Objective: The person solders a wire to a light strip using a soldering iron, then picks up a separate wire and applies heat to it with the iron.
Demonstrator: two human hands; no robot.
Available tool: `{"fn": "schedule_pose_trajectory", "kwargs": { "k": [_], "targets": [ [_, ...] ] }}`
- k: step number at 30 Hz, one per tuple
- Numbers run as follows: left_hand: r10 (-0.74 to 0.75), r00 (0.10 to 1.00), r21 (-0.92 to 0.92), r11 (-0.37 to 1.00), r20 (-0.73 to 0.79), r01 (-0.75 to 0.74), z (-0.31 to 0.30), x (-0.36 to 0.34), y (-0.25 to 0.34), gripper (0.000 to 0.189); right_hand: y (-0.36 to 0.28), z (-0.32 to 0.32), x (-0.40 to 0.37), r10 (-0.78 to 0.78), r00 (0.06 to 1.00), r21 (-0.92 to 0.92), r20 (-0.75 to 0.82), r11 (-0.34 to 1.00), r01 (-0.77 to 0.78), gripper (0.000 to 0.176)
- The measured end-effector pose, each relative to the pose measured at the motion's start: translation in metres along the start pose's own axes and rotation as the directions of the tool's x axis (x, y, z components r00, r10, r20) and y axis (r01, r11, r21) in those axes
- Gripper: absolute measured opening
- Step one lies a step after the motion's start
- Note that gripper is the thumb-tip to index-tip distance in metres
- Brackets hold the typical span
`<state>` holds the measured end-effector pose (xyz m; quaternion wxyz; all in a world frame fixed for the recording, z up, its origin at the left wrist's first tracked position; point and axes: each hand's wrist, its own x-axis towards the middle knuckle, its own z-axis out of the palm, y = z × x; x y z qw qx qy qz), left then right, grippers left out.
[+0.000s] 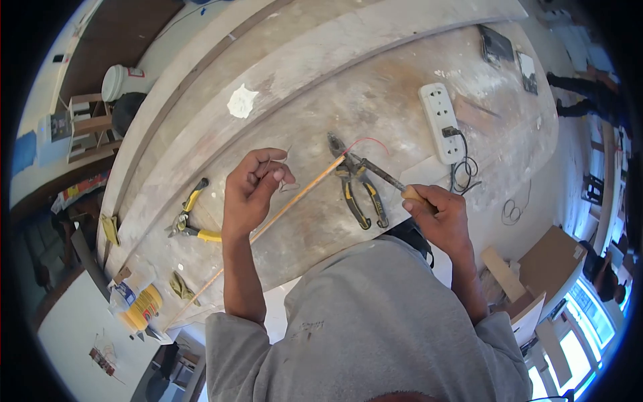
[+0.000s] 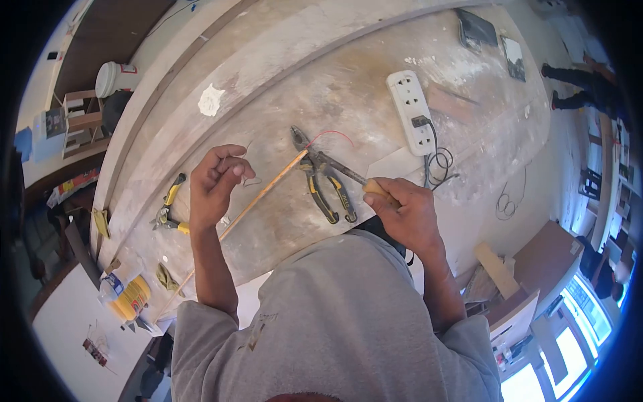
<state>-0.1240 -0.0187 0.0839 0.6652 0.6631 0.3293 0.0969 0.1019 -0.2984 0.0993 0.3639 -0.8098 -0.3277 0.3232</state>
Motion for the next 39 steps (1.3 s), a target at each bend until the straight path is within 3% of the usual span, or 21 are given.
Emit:
{"fn": "schedule_pose_trajectory", "kwargs": {
  "k": [4,11,13,16,26,28,29,30,31,32,33,34,35,37,38,39],
  "targets": [
    [-0.076,0.996,0.002,0.997,-0.038,0.076,-0.016,0.008,-0.03,0.022,-0.005,0.006,0.008,-0.035,0.999,-0.014,0.024,0.999,0.035,0.028],
    [-0.069,0.986,0.125,0.988,-0.151,0.089,-0.024,0.01,-0.054,0.016,-0.015,0.009,0.018,-0.036,0.997,-0.028,0.075,0.999,0.038,0.029],
    [0.143,0.975,0.553,0.833,-0.172,-0.025,-0.024,0.012,-0.051,0.018,-0.014,0.011,0.021,-0.071,0.996,-0.014,0.061,0.997,0.072,0.029],
    [0.179,0.955,0.548,0.836,-0.237,-0.021,-0.02,0.01,-0.039,0.021,-0.014,0.012,0.023,-0.09,0.995,-0.002,0.046,0.996,0.091,0.029],
    [0.215,0.946,0.566,0.824,-0.244,-0.041,-0.025,0.013,-0.052,0.017,-0.013,0.014,0.024,-0.095,0.995,-0.015,0.037,0.995,0.096,0.027],
    [-0.062,0.959,0.282,0.949,-0.276,0.142,-0.017,0.011,-0.039,0.01,-0.012,0.013,0.024,-0.077,0.996,0.011,0.055,0.997,0.077,0.027],
    [-0.06,0.96,0.282,0.949,-0.275,0.14,-0.014,0.009,-0.034,0.01,-0.012,0.012,0.024,-0.059,0.996,0.039,0.072,0.998,0.057,0.028],
    [-0.087,0.969,0.155,0.98,-0.23,0.124,-0.011,0.009,-0.029,0.01,-0.013,0.012,0.024,-0.061,0.996,0.038,0.066,0.998,0.058,0.028],
    [-0.106,0.978,0.025,0.993,-0.181,0.112,-0.008,0.009,-0.022,0.011,-0.017,0.014,0.025,-0.012,0.996,0.147,0.089,0.989,-0.001,0.028],
    [-0.102,0.979,0.025,0.994,-0.177,0.108,-0.003,0.009,-0.014,0.011,-0.021,0.016,0.025,0.035,0.992,0.254,0.118,0.965,-0.065,0.029],
    [-0.041,0.995,-0.365,0.931,-0.092,0.005,0.003,0.008,-0.006,0.012,-0.028,0.016,0.027,0.037,0.993,0.254,0.112,0.965,-0.064,0.029],
    [0.049,0.998,-0.702,0.71,-0.037,-0.061,0.01,0.008,0.003,0.013,-0.038,0.017,0.03,0.039,0.989,0.315,0.141,0.946,-0.083,0.028],
    [0.056,0.998,-0.7,0.711,-0.033,-0.063,0.021,0.008,0.012,0.013,-0.047,0.018,0.034,0.037,0.985,0.375,0.168,0.922,-0.099,0.029],
    [0.178,0.979,-0.965,0.224,-0.098,-0.137,0.044,0.01,0.03,0.013,-0.067,0.026,0.041,0.016,0.985,0.455,0.172,0.886,-0.094,0.027],
    [0.192,0.977,-0.964,0.227,-0.096,-0.139,0.052,0.009,0.036,0.013,-0.076,0.03,0.044,-0.002,0.983,0.528,0.184,0.843,-0.097,0.025],
    [0.239,0.964,-0.981,0.122,-0.115,-0.148,0.059,0.008,0.041,0.013,-0.084,0.033,0.046,-0.035,0.981,0.585,0.193,0.806,-0.087,0.022]
  ]
}}
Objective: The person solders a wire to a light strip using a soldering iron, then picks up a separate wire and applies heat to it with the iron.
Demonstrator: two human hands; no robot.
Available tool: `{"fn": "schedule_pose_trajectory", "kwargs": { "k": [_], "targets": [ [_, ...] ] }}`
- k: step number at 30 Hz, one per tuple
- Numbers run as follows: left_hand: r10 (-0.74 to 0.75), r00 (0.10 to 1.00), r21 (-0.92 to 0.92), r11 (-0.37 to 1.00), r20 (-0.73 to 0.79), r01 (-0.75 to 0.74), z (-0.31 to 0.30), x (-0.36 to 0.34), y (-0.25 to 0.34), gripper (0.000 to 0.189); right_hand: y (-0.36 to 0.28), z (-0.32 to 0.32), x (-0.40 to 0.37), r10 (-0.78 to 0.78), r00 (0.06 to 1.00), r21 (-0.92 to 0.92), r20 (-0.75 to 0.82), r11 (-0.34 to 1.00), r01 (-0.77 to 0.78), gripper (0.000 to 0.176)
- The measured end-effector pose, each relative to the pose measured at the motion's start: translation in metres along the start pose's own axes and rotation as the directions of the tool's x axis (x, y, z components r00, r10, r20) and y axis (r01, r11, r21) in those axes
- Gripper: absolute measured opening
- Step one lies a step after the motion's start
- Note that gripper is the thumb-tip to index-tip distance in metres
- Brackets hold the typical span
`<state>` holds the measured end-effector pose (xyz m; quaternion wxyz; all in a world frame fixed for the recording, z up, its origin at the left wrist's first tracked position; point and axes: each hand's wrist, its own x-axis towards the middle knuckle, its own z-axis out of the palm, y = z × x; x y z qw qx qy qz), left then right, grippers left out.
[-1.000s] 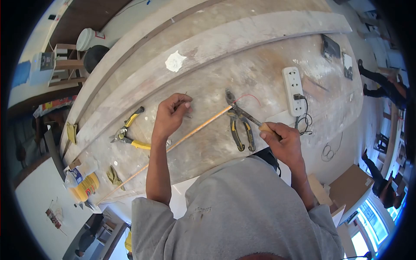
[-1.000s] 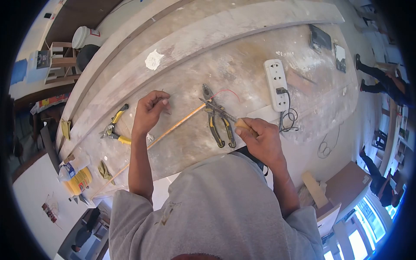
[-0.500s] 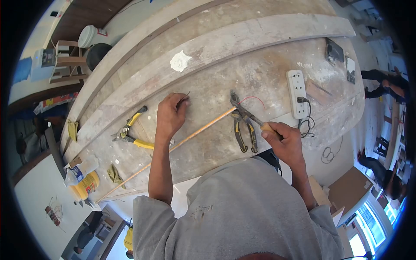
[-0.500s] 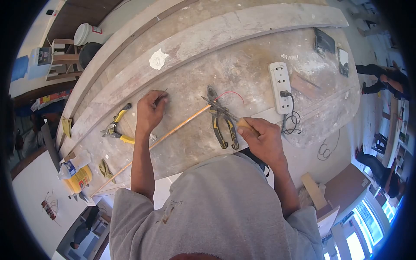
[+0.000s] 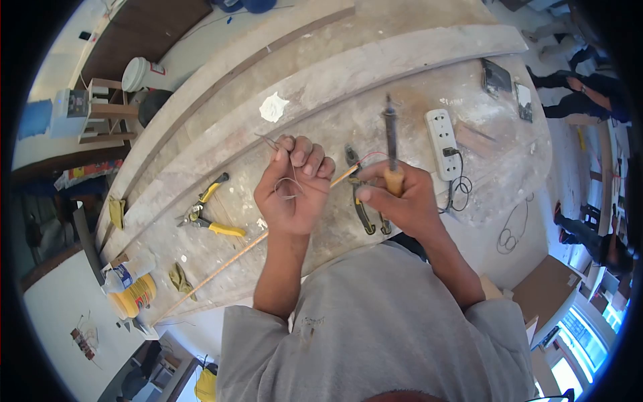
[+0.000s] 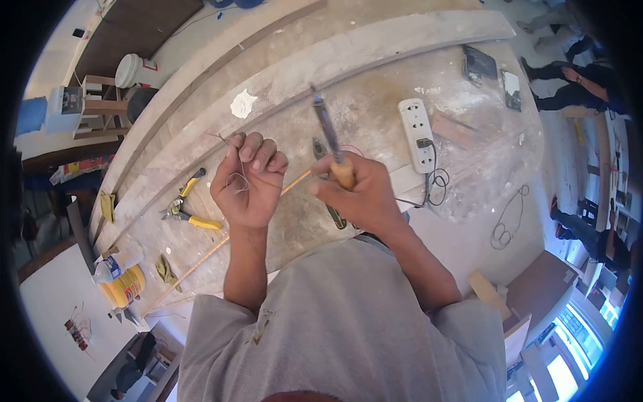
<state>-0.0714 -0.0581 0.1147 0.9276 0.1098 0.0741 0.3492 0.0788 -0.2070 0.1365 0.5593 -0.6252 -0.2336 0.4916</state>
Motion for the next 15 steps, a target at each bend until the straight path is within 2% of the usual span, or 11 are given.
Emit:
{"fn": "schedule_pose_trajectory", "kwargs": {
  "k": [1,4,7,11,13,15],
  "targets": [
    [0.032,0.999,-0.104,0.994,0.044,-0.027,0.006,0.0,-0.005,0.014,-0.003,0.005,0.002,-0.015,1.0,-0.002,-0.003,1.0,0.015,0.022],
    [0.093,0.994,-0.162,0.983,0.062,-0.082,0.016,-0.005,-0.017,0.013,-0.003,0.014,0.003,-0.174,0.982,-0.034,0.069,0.984,0.177,0.017],
    [0.129,0.985,-0.179,0.978,0.112,-0.108,0.018,-0.011,-0.024,0.013,-0.002,0.016,-0.003,-0.245,0.969,-0.061,0.038,0.967,0.247,0.016],
    [0.125,0.982,-0.161,0.982,0.139,-0.102,0.015,-0.018,-0.029,0.012,-0.004,0.015,-0.012,-0.266,0.964,-0.067,-0.004,0.962,0.265,0.016],
    [0.139,0.985,-0.257,0.96,0.098,-0.11,0.017,-0.023,-0.034,0.011,-0.007,0.016,-0.012,-0.346,0.938,-0.079,0.0,0.935,0.345,0.016],
    [0.128,0.985,-0.242,0.965,0.112,-0.098,0.015,-0.025,-0.036,0.012,-0.008,0.019,-0.014,-0.306,0.952,-0.036,-0.013,0.952,0.305,0.015]
  ]
}}
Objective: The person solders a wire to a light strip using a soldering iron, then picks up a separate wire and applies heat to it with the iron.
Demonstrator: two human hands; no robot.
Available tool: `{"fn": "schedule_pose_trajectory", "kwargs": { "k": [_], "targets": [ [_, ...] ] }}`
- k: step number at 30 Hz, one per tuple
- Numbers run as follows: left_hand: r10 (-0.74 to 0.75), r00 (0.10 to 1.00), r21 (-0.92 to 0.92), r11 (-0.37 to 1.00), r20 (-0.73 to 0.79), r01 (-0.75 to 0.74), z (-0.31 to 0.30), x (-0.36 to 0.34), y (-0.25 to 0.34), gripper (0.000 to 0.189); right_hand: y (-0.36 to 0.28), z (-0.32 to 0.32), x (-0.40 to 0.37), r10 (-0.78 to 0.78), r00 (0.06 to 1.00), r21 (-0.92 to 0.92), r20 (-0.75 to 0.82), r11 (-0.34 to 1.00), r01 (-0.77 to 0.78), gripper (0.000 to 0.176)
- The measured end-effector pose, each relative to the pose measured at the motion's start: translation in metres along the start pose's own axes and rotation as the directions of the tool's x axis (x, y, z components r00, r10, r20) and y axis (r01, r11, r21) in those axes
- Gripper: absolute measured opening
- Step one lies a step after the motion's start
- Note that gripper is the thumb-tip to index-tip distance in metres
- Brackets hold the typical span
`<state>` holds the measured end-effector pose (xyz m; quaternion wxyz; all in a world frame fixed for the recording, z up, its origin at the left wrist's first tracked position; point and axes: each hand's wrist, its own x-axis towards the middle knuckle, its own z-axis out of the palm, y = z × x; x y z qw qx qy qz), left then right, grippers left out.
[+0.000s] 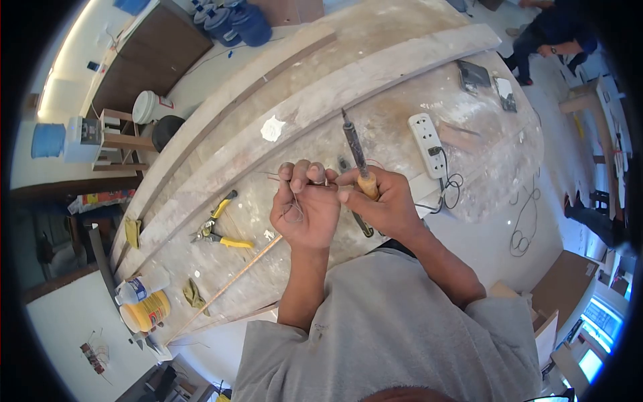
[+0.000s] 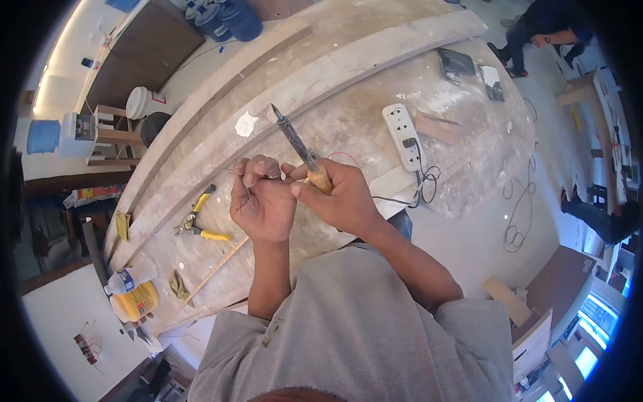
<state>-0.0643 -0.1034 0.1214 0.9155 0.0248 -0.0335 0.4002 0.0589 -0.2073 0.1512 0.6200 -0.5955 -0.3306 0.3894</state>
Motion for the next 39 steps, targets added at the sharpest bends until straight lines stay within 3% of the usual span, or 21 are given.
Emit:
{"fn": "schedule_pose_trajectory", "kwargs": {
  "k": [5,7,8,10,12,13,14,16,17,20,21,23,24,26,35,39],
  "targets": [
    [-0.034,0.999,-0.015,0.999,0.01,0.034,-0.008,0.0,-0.001,0.013,0.014,0.008,0.005,0.042,0.999,0.117,0.001,0.992,-0.042,0.012],
    [-0.047,0.998,0.012,0.999,0.035,0.047,-0.013,0.0,0.001,0.013,0.01,0.004,0.007,0.096,0.995,-0.059,-0.001,0.994,-0.096,0.012],
    [-0.045,0.999,0.008,0.999,0.026,0.045,-0.014,-0.001,0.006,0.013,0.012,-0.001,0.005,0.106,0.994,-0.061,0.0,0.993,-0.105,0.012],
    [0.103,0.993,0.232,0.969,-0.056,-0.087,-0.017,-0.005,0.029,0.013,0.019,-0.019,-0.005,0.292,0.956,-0.071,-0.013,0.954,-0.292,0.014],
    [0.212,0.971,0.385,0.91,-0.111,-0.155,-0.021,-0.01,0.063,0.013,0.023,-0.036,-0.017,0.296,0.954,-0.074,-0.051,0.951,-0.299,0.015],
    [0.274,0.953,0.554,0.817,-0.13,-0.159,-0.019,-0.016,0.077,0.014,0.026,-0.048,-0.024,0.368,0.928,-0.084,-0.062,0.924,-0.373,0.014],
    [0.283,0.947,0.548,0.821,-0.15,-0.159,-0.022,-0.023,0.093,0.014,0.029,-0.057,-0.031,0.438,0.896,-0.094,-0.074,0.891,-0.444,0.014],
    [-0.049,0.997,0.695,0.716,-0.052,0.071,-0.03,-0.036,0.114,0.016,0.033,-0.064,-0.038,0.521,0.851,-0.128,-0.071,0.841,-0.525,0.013],
    [-0.038,0.997,0.686,0.724,-0.069,0.075,-0.034,-0.045,0.111,0.016,0.034,-0.065,-0.04,0.537,0.843,-0.151,-0.033,0.831,-0.536,0.013],
    [-0.163,0.952,0.941,0.179,-0.26,0.288,-0.039,-0.065,0.09,0.025,0.029,-0.057,-0.033,0.569,0.821,-0.21,0.04,0.808,-0.55,0.013],
    [-0.157,0.951,0.937,0.187,-0.267,0.294,-0.024,-0.06,0.076,0.025,0.028,-0.051,-0.028,0.573,0.817,-0.235,0.067,0.805,-0.545,0.013],
    [-0.217,0.942,0.907,-0.39,-0.256,0.157,0.019,-0.038,0.049,0.026,0.041,-0.044,-0.023,0.521,0.848,-0.246,0.097,0.838,-0.487,0.011],
    [-0.21,0.943,0.909,-0.384,-0.259,0.164,0.01,-0.038,0.048,0.026,0.046,-0.041,-0.02,0.457,0.88,-0.248,0.126,0.874,-0.418,0.01],
    [-0.244,0.97,0.836,-0.533,-0.005,-0.13,-0.013,-0.042,0.045,0.035,0.037,-0.035,-0.012,0.476,0.87,-0.219,0.127,0.869,-0.443,0.011],
    [-0.244,0.97,0.742,-0.654,-0.024,-0.146,-0.005,-0.039,0.055,0.023,0.038,-0.031,-0.001,0.543,0.829,-0.226,0.131,0.831,-0.508,0.012],
    [-0.232,0.973,0.756,-0.637,-0.002,-0.15,-0.007,-0.039,0.053,0.019,0.04,-0.031,-0.001,0.545,0.827,-0.167,0.138,0.836,-0.523,0.011]
  ]
}}
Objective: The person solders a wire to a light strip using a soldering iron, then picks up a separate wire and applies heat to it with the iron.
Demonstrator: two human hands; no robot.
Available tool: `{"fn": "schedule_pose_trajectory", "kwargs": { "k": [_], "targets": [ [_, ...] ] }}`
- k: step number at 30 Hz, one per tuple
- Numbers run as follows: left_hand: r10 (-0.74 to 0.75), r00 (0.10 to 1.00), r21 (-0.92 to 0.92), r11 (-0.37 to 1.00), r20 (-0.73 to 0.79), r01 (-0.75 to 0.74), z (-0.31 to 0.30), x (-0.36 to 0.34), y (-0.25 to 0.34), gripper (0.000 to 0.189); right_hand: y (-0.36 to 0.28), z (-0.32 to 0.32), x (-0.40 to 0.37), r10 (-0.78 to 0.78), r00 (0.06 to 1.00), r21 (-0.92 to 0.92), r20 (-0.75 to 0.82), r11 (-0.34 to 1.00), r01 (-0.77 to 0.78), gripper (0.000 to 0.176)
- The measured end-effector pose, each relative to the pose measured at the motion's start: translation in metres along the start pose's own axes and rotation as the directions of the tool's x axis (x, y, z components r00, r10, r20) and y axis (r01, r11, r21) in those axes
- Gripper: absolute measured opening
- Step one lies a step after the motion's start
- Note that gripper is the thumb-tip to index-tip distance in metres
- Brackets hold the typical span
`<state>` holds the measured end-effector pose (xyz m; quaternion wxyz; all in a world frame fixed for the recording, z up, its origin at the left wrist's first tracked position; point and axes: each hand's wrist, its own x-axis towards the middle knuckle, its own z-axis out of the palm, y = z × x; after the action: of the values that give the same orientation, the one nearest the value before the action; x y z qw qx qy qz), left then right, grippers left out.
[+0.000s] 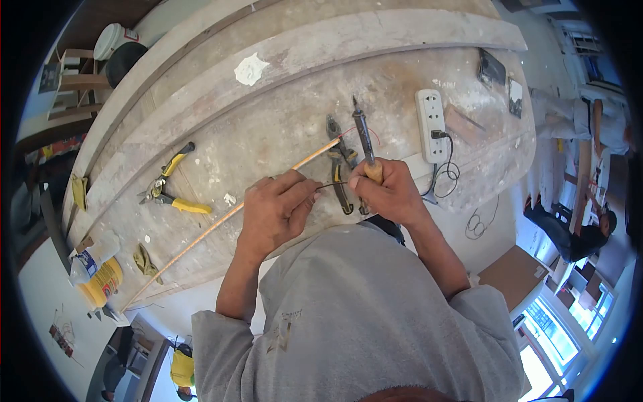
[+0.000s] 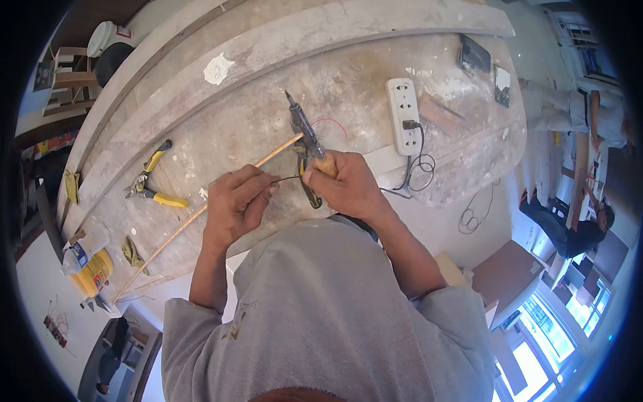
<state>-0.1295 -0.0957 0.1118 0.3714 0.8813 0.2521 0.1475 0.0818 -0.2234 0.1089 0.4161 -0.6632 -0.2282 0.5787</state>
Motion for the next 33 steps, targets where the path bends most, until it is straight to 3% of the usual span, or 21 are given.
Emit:
{"fn": "schedule_pose_trajectory", "kwargs": {
  "k": [7,8,10,18,20,22,27,29,33],
  "targets": [
    [-0.059,0.998,-0.166,0.984,-0.01,0.057,0.005,-0.001,-0.003,0.012,0.007,-0.007,0.003,0.008,0.992,0.203,-0.127,0.979,0.018,0.015],
    [-0.09,0.996,-0.22,0.972,-0.021,0.083,0.006,-0.002,-0.004,0.011,0.006,-0.009,0.0,0.006,0.992,0.201,-0.124,0.979,0.019,0.015],
    [-0.089,0.996,-0.216,0.973,-0.014,0.084,0.004,-0.001,-0.004,0.01,0.004,-0.011,-0.007,-0.161,0.986,0.171,-0.031,0.972,0.164,0.015],
    [-0.073,0.997,-0.229,0.97,0.035,0.079,0.005,-0.001,-0.003,0.011,0.019,0.0,0.0,-0.171,0.983,0.044,-0.072,0.984,0.174,0.005],
    [-0.028,1.0,-0.18,0.983,-0.012,0.026,0.008,-0.002,-0.005,0.013,0.023,0.001,0.001,-0.178,0.982,-0.002,-0.066,0.984,0.179,0.004],
    [0.0,1.0,-0.129,0.992,-0.023,-0.003,0.009,-0.001,-0.003,0.015,0.024,0.006,0.0,-0.11,0.99,0.118,-0.086,0.986,0.12,0.005],
    [0.042,0.996,0.111,0.993,-0.082,-0.032,0.024,-0.008,-0.011,0.027,0.023,0.006,0.002,0.013,0.991,0.173,-0.134,0.985,0.011,0.008],
    [-0.096,0.987,0.245,0.961,-0.126,0.125,0.028,-0.007,-0.017,0.036,0.024,0.003,0.002,0.06,0.985,0.196,-0.163,0.98,-0.028,0.008],
    [-0.067,0.985,0.272,0.956,-0.157,0.109,0.038,-0.008,-0.048,0.036,0.029,-0.009,-0.001,0.032,0.983,0.15,-0.182,0.989,-0.005,0.009]
  ]
}}
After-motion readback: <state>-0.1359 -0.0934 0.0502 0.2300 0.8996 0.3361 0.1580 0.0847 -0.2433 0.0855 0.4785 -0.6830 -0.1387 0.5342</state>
